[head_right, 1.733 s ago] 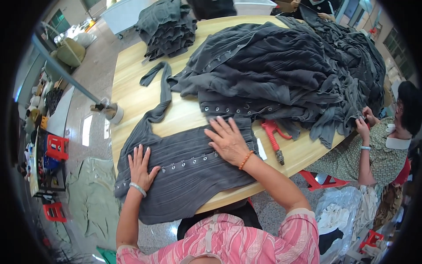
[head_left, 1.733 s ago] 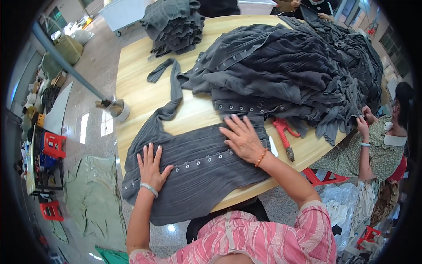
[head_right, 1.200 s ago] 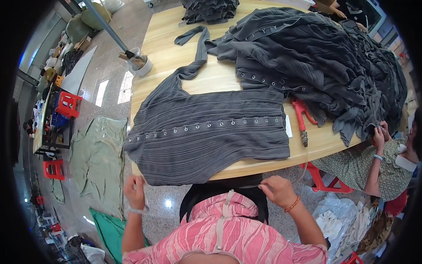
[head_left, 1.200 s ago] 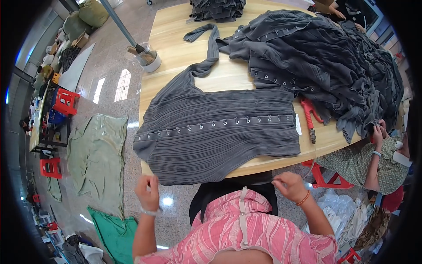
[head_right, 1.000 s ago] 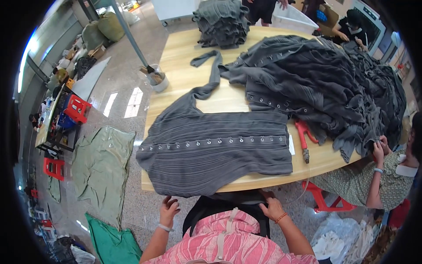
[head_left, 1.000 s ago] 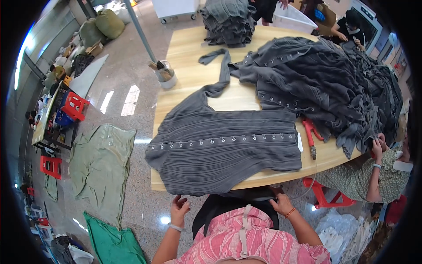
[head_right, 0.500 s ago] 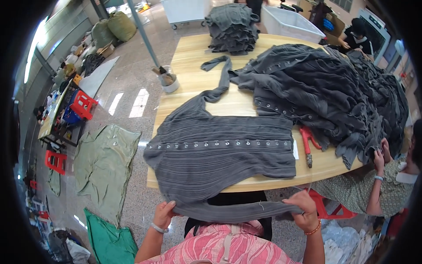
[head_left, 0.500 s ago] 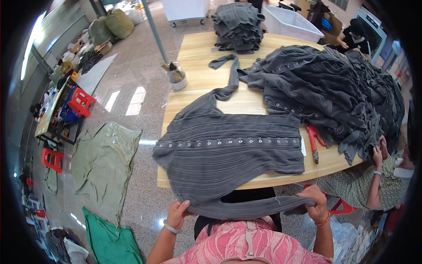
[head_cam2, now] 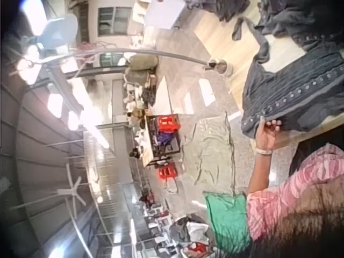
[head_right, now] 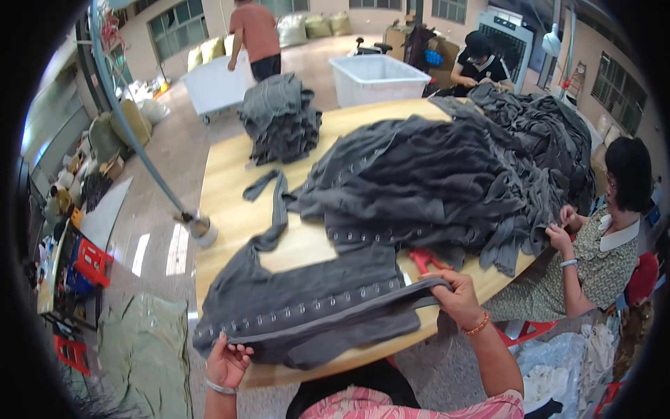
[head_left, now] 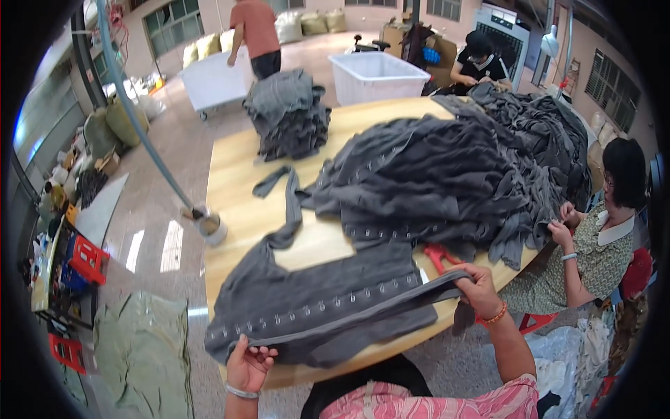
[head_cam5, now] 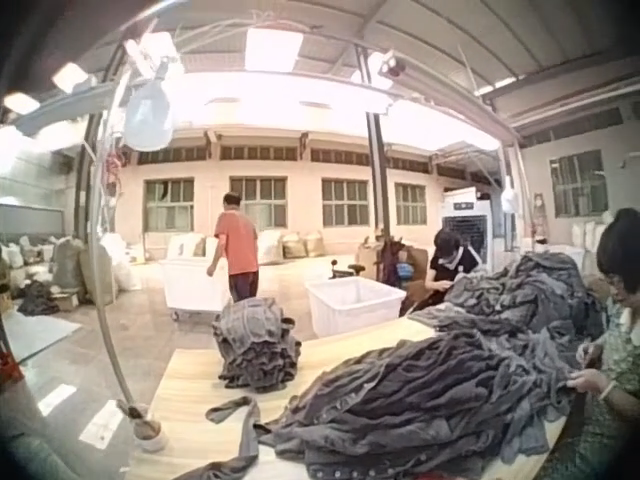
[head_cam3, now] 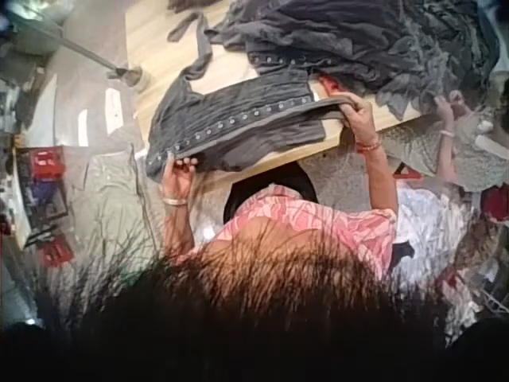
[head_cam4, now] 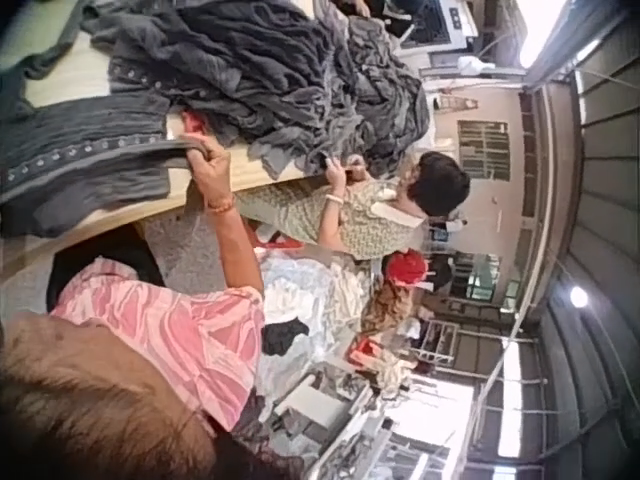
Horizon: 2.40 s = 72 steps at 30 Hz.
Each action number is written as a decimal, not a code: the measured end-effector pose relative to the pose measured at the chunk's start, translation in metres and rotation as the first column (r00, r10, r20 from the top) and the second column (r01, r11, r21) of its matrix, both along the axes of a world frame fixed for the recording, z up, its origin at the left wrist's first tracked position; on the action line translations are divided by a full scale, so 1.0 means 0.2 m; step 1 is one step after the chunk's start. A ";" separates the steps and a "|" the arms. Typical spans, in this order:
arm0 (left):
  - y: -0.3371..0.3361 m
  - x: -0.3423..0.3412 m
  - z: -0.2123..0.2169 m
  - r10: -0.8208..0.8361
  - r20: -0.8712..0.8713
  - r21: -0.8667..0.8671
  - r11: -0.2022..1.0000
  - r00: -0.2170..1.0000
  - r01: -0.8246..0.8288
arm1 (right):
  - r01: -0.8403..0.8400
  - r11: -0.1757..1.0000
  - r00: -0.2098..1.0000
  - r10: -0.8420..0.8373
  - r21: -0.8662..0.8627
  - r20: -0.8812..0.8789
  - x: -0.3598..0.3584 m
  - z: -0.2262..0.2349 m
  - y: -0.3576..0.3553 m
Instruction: Inspecting and folding grey garments with metal hooks and eyes on a factory work table.
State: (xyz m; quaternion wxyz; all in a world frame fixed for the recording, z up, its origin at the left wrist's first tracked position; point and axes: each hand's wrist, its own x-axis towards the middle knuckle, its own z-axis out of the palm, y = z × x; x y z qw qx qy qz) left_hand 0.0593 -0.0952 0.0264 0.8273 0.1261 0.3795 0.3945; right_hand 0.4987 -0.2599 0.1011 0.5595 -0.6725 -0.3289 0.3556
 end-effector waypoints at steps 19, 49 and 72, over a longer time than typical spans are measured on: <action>-0.31 0.95 0.04 -0.684 0.082 0.319 0.707 0.725 0.631 | -0.275 0.952 0.583 0.276 0.135 -0.764 -0.27 -0.15 0.33; 0.23 0.63 -0.35 0.344 -0.854 0.495 0.301 0.391 0.815 | 0.295 0.933 0.488 0.038 -0.206 0.872 0.87 0.65 1.77; 0.11 0.64 -0.40 0.511 -0.768 0.593 0.337 0.387 0.731 | 0.438 0.846 0.534 0.028 -0.305 0.845 1.19 0.37 2.33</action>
